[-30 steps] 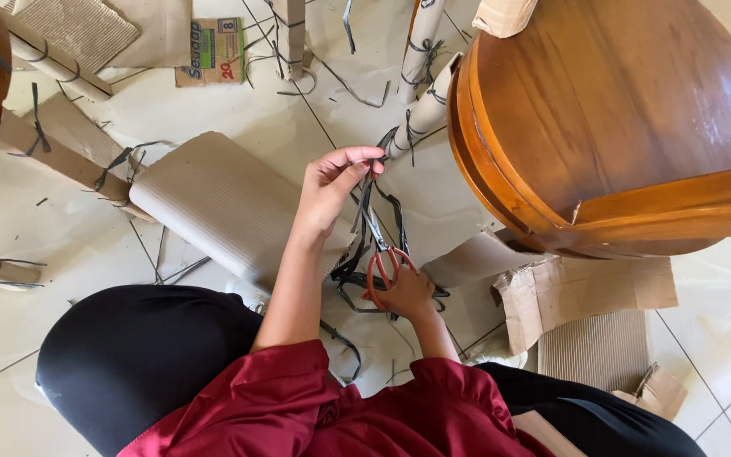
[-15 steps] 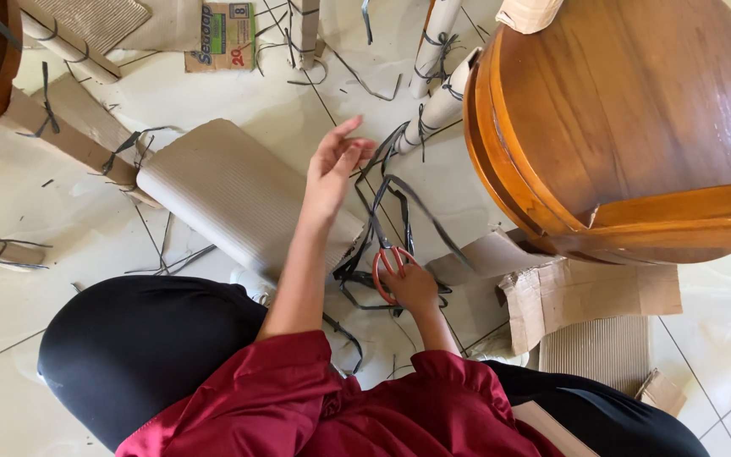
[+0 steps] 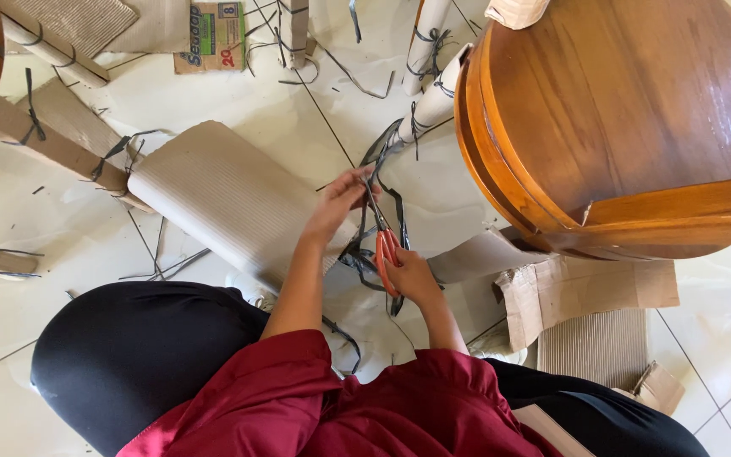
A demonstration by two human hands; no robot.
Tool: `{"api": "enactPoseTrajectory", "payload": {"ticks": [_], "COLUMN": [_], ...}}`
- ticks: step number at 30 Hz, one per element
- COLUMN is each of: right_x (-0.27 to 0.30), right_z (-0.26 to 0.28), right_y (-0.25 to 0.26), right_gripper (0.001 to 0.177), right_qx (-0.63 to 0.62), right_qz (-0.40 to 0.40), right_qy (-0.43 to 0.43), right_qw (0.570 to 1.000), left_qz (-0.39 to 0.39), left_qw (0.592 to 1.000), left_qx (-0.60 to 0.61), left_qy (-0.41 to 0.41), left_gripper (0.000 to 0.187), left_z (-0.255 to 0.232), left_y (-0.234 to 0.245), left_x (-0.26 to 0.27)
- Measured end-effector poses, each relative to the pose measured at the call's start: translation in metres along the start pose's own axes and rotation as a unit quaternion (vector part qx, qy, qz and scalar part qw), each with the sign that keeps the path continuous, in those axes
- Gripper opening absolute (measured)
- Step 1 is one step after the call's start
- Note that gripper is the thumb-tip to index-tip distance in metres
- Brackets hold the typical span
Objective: Wrapping wooden chair legs with protective cardboard and securing them with tape
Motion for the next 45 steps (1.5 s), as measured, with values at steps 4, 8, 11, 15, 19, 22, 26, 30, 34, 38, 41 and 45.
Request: {"api": "enactPoseTrajectory", "payload": {"ticks": [4,8,11,15,19,22,26,30,34,38,41,45], "right_x": [0.003,0.042,0.052,0.061,0.11,0.134,0.141,0.111,0.095,0.104,0.098,0.071], "right_z": [0.014,0.061,0.081,0.097,0.145,0.175,0.194,0.162,0.14,0.131,0.125,0.102], "right_y": [0.015,0.046,0.062,0.048,0.056,0.065,0.079,0.07,0.079,0.079,0.062,0.022], "right_gripper": [0.031,0.018,0.024,0.048,0.071,0.068,0.067,0.032,0.012,0.016,0.037,0.039], "right_qx": [0.019,-0.095,-0.181,-0.225,-0.277,-0.291,-0.281,-0.228,-0.142,-0.242,-0.307,-0.384], "right_qz": [-0.035,-0.022,0.04,0.239,0.357,0.381,0.331,0.232,0.047,0.116,0.188,0.49], "right_qy": [0.045,0.097,0.147,0.276,0.338,0.359,0.353,0.349,0.331,0.215,0.177,0.1], "right_qw": [0.998,0.99,0.971,0.903,0.826,0.801,0.829,0.879,0.932,0.939,0.916,0.776], "left_qz": [0.053,0.091,0.137,0.188,0.249,0.255,0.232,0.232,0.229,0.218,0.227,0.221], "left_qw": [0.995,0.985,0.971,0.954,0.935,0.936,0.948,0.945,0.941,0.935,0.943,0.944], "left_qx": [0.034,0.048,0.07,0.069,0.043,0.027,0.014,-0.041,-0.061,-0.088,-0.061,-0.07], "left_qy": [-0.071,-0.136,-0.185,-0.224,-0.249,-0.239,-0.218,-0.229,-0.242,-0.264,-0.237,-0.234], "left_gripper": [0.044,0.051,0.054,0.077,0.066,0.05,0.044,0.042,0.045,0.047,0.046,0.042], "left_z": [-0.058,-0.094,-0.131,-0.174,-0.22,-0.214,-0.224,-0.233,-0.232,-0.234,-0.236,-0.23], "left_y": [-0.017,-0.026,-0.042,-0.062,-0.089,-0.089,-0.092,-0.098,-0.105,-0.105,-0.11,-0.107], "left_x": [0.007,0.013,0.018,0.031,0.057,0.061,0.062,0.066,0.067,0.065,0.065,0.064]}}
Point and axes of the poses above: each hand's wrist, its own x-axis away from the middle knuckle, its own y-axis out of the back of the hand, z = x × y, the point moved 8 cm from there along -x, towards the middle knuckle, and after that the axes turned 7 degrees about -y, right-handed, at the moved point
